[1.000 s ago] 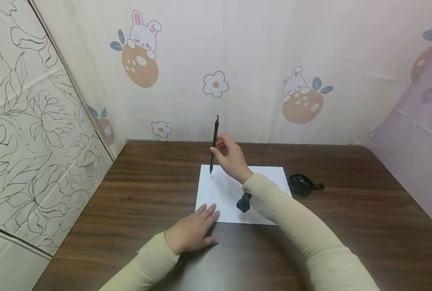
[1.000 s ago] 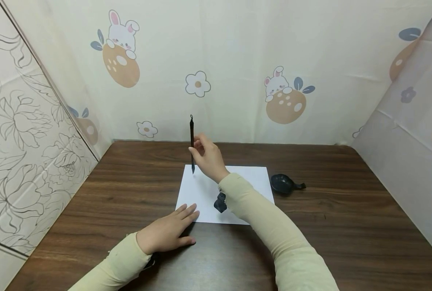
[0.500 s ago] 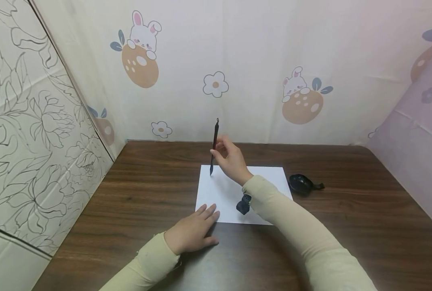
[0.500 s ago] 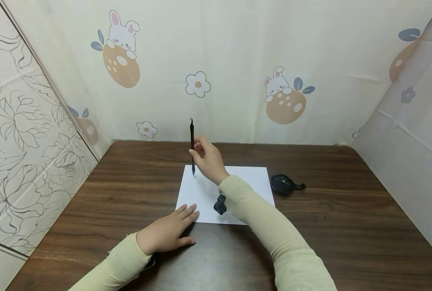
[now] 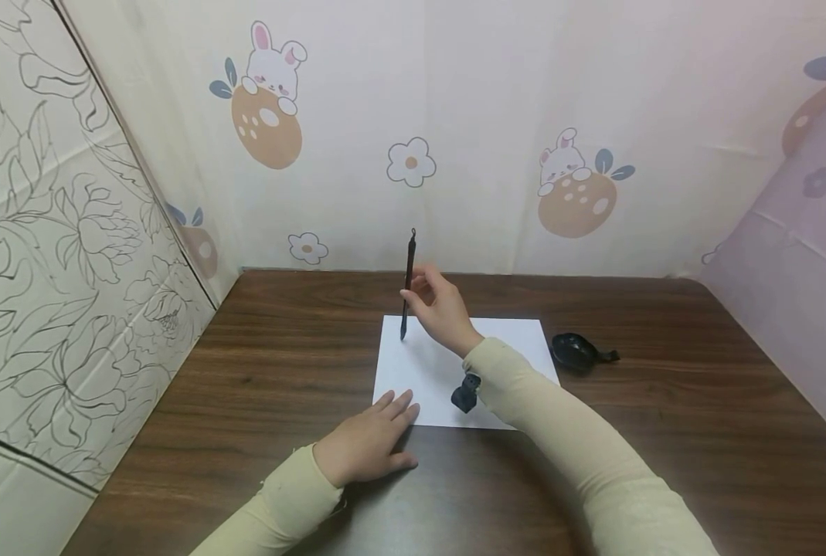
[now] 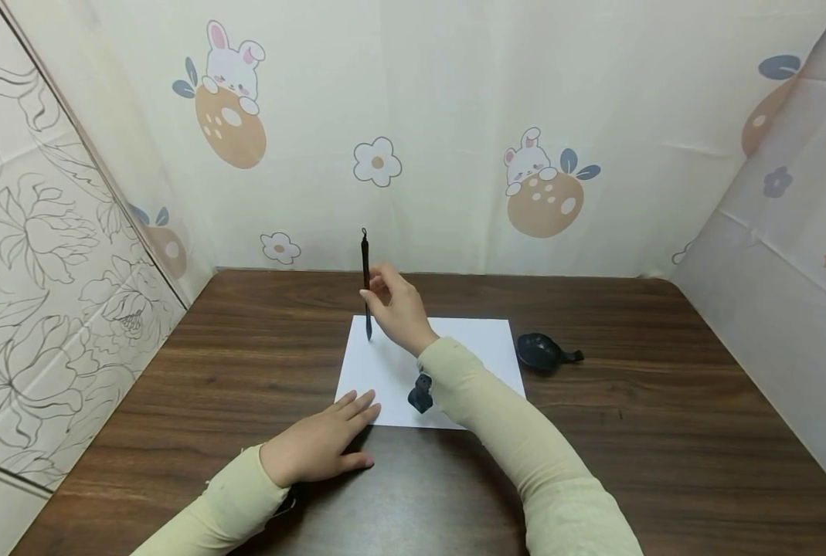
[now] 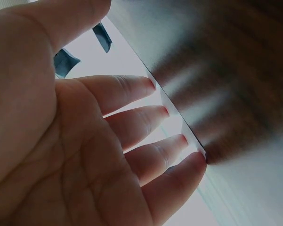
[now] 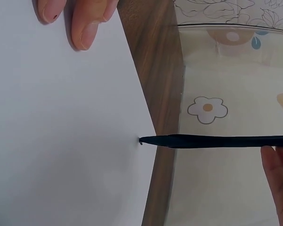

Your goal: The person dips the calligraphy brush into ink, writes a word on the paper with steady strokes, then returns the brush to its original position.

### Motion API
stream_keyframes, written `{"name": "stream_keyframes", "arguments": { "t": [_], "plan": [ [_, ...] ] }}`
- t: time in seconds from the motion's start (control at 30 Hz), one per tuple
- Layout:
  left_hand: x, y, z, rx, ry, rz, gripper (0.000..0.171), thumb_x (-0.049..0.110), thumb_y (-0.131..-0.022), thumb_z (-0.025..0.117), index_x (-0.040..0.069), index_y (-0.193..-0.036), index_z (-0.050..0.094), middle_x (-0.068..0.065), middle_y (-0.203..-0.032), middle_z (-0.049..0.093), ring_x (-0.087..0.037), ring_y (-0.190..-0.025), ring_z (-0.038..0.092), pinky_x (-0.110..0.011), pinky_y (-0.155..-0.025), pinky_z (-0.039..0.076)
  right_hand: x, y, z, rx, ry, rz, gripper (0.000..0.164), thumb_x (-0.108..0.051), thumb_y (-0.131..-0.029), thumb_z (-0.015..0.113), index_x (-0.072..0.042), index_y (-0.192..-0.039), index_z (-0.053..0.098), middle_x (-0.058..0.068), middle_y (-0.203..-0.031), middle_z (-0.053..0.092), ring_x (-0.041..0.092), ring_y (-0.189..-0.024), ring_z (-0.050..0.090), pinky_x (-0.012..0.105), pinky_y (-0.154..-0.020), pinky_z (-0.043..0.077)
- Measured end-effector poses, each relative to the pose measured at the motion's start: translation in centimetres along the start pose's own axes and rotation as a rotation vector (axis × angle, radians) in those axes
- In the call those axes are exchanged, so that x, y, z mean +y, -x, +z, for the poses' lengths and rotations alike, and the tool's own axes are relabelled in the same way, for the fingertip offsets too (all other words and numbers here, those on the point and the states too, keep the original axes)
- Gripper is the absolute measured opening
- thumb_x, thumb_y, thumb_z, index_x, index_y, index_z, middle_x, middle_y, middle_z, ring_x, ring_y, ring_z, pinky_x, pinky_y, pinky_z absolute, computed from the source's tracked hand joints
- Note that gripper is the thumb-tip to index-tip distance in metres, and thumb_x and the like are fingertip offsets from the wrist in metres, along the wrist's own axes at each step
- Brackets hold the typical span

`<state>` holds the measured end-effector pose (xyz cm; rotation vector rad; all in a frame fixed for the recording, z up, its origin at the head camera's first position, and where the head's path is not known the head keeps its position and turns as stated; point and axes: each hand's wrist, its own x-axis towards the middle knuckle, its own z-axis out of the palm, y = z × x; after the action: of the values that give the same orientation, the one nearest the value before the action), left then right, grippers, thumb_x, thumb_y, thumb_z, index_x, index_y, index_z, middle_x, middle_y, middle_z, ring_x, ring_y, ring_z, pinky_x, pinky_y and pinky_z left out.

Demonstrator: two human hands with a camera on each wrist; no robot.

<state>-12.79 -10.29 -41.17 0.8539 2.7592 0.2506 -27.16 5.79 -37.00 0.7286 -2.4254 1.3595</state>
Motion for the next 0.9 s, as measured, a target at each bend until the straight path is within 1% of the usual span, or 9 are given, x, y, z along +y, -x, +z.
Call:
{"name": "stream_keyframes", "arguments": {
  "t": [0.17,0.5,0.63,0.9],
  "plan": [
    [-0.05,0.0,0.07,0.006,0.002,0.001,0.071,0.047,-0.09,0.065,0.011,-0.148,0.044,-0.008,-0.159,0.034,-0.033,-0.147,0.032,-0.047,-0.116,0.036,0.0,0.11,0.08,-0.007,0.001,-0.006,0.028,-0.018,-0.097,0.061,-0.014,-0.124,0.053,0.009,-0.107,0.064,0.022,-0.099,0.063,0.038,-0.083,0.057],
    [-0.03,-0.03,-0.13,-0.012,0.008,-0.011,0.07,0.047,-0.091,0.065,0.012,-0.148,0.043,-0.007,-0.16,0.033,-0.032,-0.147,0.031,-0.047,-0.115,0.037,-0.26,0.27,0.14,-0.022,0.0,-0.01,0.032,-0.018,-0.097,0.062,-0.012,-0.127,0.054,0.009,-0.106,0.064,0.021,-0.094,0.063,0.036,-0.081,0.057],
    [0.0,-0.02,-0.22,-0.024,0.006,-0.02,0.071,0.048,-0.091,0.064,0.014,-0.149,0.043,-0.006,-0.16,0.032,-0.031,-0.148,0.03,-0.047,-0.116,0.036,-0.37,0.35,0.12,-0.025,-0.002,-0.015,0.031,-0.017,-0.096,0.063,-0.012,-0.126,0.054,0.009,-0.104,0.064,0.021,-0.092,0.064,0.036,-0.08,0.057],
    [-0.01,-0.01,-0.21,-0.02,0.011,-0.015,0.071,0.047,-0.091,0.064,0.013,-0.149,0.043,-0.007,-0.16,0.032,-0.031,-0.148,0.03,-0.047,-0.116,0.036,-0.6,0.51,0.15,-0.048,-0.026,-0.017,0.031,-0.017,-0.096,0.064,-0.013,-0.125,0.053,0.009,-0.103,0.063,0.02,-0.09,0.065,0.035,-0.08,0.059]
  ]
}}
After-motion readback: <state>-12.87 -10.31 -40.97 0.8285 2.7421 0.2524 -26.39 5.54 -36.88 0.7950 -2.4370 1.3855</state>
